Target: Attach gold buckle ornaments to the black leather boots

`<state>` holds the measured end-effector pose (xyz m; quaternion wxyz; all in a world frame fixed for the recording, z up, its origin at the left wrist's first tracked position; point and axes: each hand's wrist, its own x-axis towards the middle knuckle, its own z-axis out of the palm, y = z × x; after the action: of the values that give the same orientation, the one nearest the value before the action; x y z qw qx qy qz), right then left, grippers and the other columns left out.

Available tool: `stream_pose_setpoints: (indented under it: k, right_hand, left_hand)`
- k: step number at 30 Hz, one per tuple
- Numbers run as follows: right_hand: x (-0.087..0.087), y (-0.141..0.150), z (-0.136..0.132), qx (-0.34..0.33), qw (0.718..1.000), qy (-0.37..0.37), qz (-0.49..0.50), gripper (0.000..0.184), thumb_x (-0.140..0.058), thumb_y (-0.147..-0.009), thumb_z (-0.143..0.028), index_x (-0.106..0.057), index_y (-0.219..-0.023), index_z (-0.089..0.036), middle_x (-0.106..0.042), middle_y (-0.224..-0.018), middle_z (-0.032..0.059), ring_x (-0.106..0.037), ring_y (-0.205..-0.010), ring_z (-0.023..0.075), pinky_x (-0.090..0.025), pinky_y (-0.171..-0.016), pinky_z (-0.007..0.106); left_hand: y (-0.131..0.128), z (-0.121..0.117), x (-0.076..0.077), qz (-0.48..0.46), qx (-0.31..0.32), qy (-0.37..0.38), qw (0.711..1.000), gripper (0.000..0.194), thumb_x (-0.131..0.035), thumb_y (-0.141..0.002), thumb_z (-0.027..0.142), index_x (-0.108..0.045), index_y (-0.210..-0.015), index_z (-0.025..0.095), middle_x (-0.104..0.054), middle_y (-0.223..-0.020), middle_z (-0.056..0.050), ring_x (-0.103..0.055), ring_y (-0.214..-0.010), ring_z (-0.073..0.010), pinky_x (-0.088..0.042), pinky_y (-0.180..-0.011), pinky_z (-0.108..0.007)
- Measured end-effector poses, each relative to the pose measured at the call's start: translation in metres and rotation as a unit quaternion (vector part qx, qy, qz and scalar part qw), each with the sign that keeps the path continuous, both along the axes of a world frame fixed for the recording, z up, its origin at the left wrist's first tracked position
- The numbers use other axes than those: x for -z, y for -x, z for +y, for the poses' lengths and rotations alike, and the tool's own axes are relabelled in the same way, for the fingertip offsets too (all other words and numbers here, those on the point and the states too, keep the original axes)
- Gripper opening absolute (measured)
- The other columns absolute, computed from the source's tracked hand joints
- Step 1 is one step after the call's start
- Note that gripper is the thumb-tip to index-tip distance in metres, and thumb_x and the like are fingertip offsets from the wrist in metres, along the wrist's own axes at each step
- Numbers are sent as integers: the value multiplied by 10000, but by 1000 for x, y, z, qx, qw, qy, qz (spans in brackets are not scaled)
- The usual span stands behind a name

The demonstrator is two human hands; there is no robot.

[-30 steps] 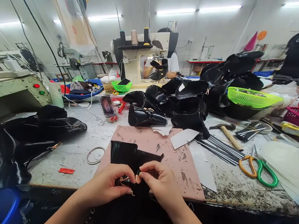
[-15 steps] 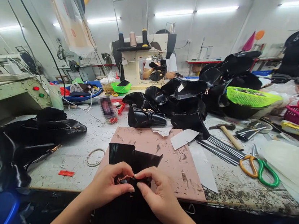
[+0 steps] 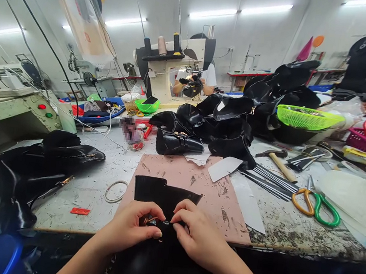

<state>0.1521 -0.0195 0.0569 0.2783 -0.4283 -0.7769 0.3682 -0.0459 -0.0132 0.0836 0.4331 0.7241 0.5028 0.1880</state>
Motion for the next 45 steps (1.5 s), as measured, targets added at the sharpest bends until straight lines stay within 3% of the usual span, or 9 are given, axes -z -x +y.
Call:
stream_pose_setpoints:
  k: [3, 5, 11, 18, 25, 31, 36, 41, 45]
  right_hand:
    - [0, 0, 1, 9, 1000, 5, 16, 161, -433, -842, -162, -575, -788, -219, -602, -824, 25, -581, -784, 172, -467, -702, 299]
    - [2, 3, 1, 22, 999, 25, 25, 129, -442, -839, -166, -556, -811, -220, -609, -781, 12, -582, -747, 169, -463, -681, 298]
    - [3, 10, -3, 33, 996, 28, 78, 124, -429, -834, -167, -525, -896, -216, -617, -803, 9, -591, -750, 162, -470, -679, 291]
    - [-3, 8, -7, -5, 997, 10, 70, 215, -549, -751, -147, -564, -958, -203, -627, -857, 25, -596, -726, 155, -482, -680, 290]
    - [2, 10, -5, -8, 993, -35, 115, 61, -542, -794, -168, -592, -801, -201, -568, -776, 22, -561, -683, 137, -487, -631, 269]
    - [-1, 12, -7, -22, 997, -7, 72, 33, -602, -764, -170, -604, -781, -198, -581, -805, 24, -567, -707, 148, -479, -624, 266]
    - [-5, 12, -7, 33, 999, 43, 4, 156, -613, -731, -123, -585, -862, -204, -594, -802, 12, -569, -702, 163, -472, -647, 291]
    - [-9, 12, -5, 4, 1000, 7, -15, 118, -528, -807, -159, -629, -833, -215, -573, -827, 26, -576, -754, 171, -467, -673, 291]
    - [-8, 14, -4, 18, 1000, -16, -1, 139, -498, -825, -192, -542, -695, -208, -574, -763, 22, -564, -718, 170, -458, -631, 283]
  left_hand:
    - [0, 1, -3, 10, 10, 10, 1000, 277, -676, -684, 239, -652, -960, 224, -652, -822, 26, -560, -735, -137, -417, -649, -218]
    - [-1, 2, -6, 44, 31, -11, 998, 305, -683, -692, 267, -648, -995, 243, -656, -881, 19, -568, -786, -152, -415, -685, -233]
    - [-6, 3, -7, 114, 37, -28, 992, 270, -711, -664, 267, -631, -921, 247, -654, -825, 45, -564, -763, -158, -366, -633, -231]
    - [1, 5, -1, -6, -8, 59, 998, 241, -742, -621, 295, -630, -807, 190, -534, -673, 56, -491, -654, -120, -342, -572, -212]
    - [9, 8, -4, -79, 22, 132, 988, 289, -711, -643, 274, -627, -896, 163, -540, -691, 37, -481, -641, -110, -357, -559, -201]
    - [2, 7, -7, 12, 25, 65, 997, 172, -711, -608, 211, -638, -757, 167, -543, -640, 54, -465, -630, -107, -330, -541, -194]
    - [-1, 5, -5, -44, 28, 77, 996, 113, -666, -662, 190, -625, -765, 166, -536, -602, 61, -458, -567, -89, -338, -520, -188]
    - [2, 3, -2, -32, -16, 58, 998, 203, -687, -654, 228, -547, -795, 188, -500, -627, 71, -455, -589, -97, -336, -529, -196]
    - [7, 3, -4, -24, 30, 49, 998, 228, -675, -657, 224, -536, -835, 194, -521, -721, 53, -470, -671, -114, -361, -597, -216]
